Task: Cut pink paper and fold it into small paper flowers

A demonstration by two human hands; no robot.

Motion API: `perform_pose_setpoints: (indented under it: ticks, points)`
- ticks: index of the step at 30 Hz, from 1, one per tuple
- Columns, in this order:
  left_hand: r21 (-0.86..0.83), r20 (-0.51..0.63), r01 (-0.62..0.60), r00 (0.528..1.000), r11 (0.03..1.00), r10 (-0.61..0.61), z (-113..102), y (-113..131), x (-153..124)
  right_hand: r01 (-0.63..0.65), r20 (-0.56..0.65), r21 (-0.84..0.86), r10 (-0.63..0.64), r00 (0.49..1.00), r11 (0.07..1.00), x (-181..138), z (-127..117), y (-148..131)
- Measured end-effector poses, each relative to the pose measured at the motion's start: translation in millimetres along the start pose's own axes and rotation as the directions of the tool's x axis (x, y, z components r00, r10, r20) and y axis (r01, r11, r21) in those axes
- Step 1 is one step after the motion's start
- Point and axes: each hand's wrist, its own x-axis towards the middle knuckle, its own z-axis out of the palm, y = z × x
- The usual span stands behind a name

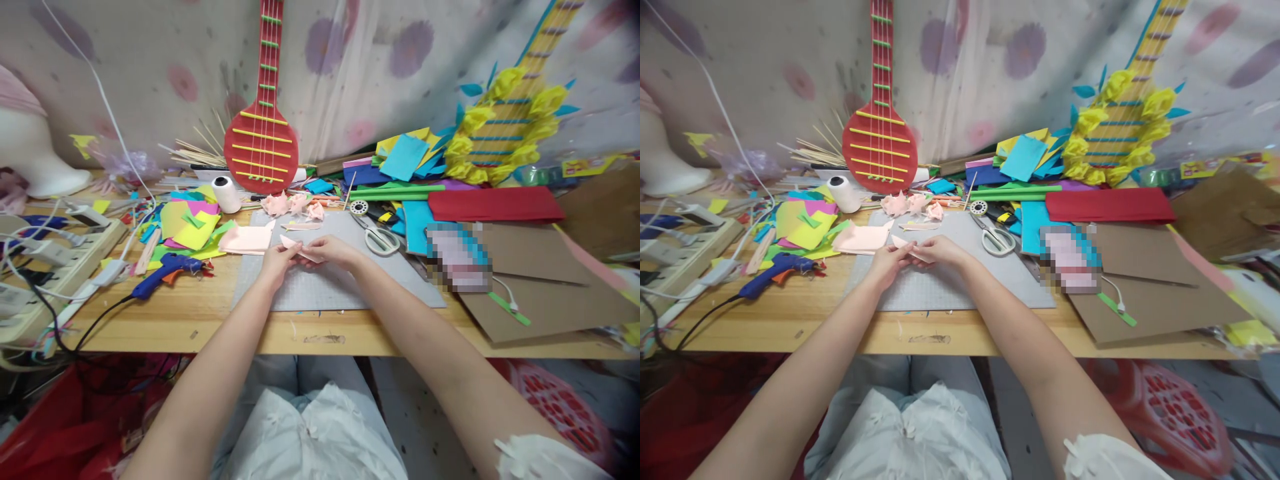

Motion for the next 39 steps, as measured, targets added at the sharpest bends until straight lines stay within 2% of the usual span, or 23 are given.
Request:
perform_pose_setpoints:
  ticks: [4, 8, 12, 20, 24, 26, 28, 30, 32, 35, 39]
  points:
    - [-0.089, -0.034, -0.016, 0.999, 0.996, 0.013, -0.3, -0.3, 0.0, -0.011, 0.037, -0.004, 0.011, 0.999, 1.000, 5.1, -3.2, 6.8]
    - [-0.121, -0.067, -0.023, 0.998, 0.992, 0.015, -0.1, -1.8, 1.6, -0.068, 0.126, 0.004, 0.067, 0.990, 0.998, 3.6, -20.0, 18.3]
    - [-0.128, -0.074, -0.021, 0.997, 0.992, 0.012, -0.2, -2.4, 3.2, -0.128, 0.129, -0.007, 0.128, 0.983, 0.992, -3.9, -32.3, 21.1]
    - [-0.151, -0.106, 0.001, 0.994, 0.989, -0.017, 0.5, 1.7, 1.9, -0.172, 0.076, 0.000, 0.172, 0.982, 0.985, -8.0, -38.4, 19.1]
    - [-0.209, -0.112, 0.005, 0.993, 0.978, -0.029, -2.0, 2.5, 2.8, -0.214, -0.012, -0.027, 0.214, 0.977, 0.976, -12.3, -50.6, 22.8]
    - [-0.199, -0.099, -0.005, 0.995, 0.980, -0.015, -2.7, 1.0, 3.4, -0.178, -0.070, -0.021, 0.176, 0.982, 0.984, -15.0, -54.3, 22.4]
    - [-0.180, -0.088, -0.027, 0.996, 0.983, 0.011, -2.6, -1.3, 3.8, -0.079, -0.103, -0.019, 0.076, 0.992, 0.997, -15.4, -51.8, 20.0]
    - [-0.170, -0.082, -0.042, 0.996, 0.985, 0.029, -2.3, -3.3, 3.9, 0.029, -0.074, -0.035, -0.031, 0.997, 0.999, -12.4, -42.6, 17.0]
    - [-0.166, -0.079, -0.050, 0.996, 0.985, 0.037, -2.3, -4.5, 3.4, 0.059, 0.000, -0.064, -0.059, 0.998, 0.996, -7.0, -30.1, 14.6]
    - [-0.159, -0.087, -0.070, 0.995, 0.985, 0.056, -2.6, -5.4, 1.5, 0.002, 0.058, -0.072, 0.002, 0.998, 0.997, -0.4, -17.9, 13.3]
    - [-0.133, -0.143, -0.126, 0.984, 0.983, 0.107, -0.6, -5.9, -1.2, -0.072, 0.111, -0.055, 0.078, 0.991, 0.996, -1.9, -28.2, 14.6]
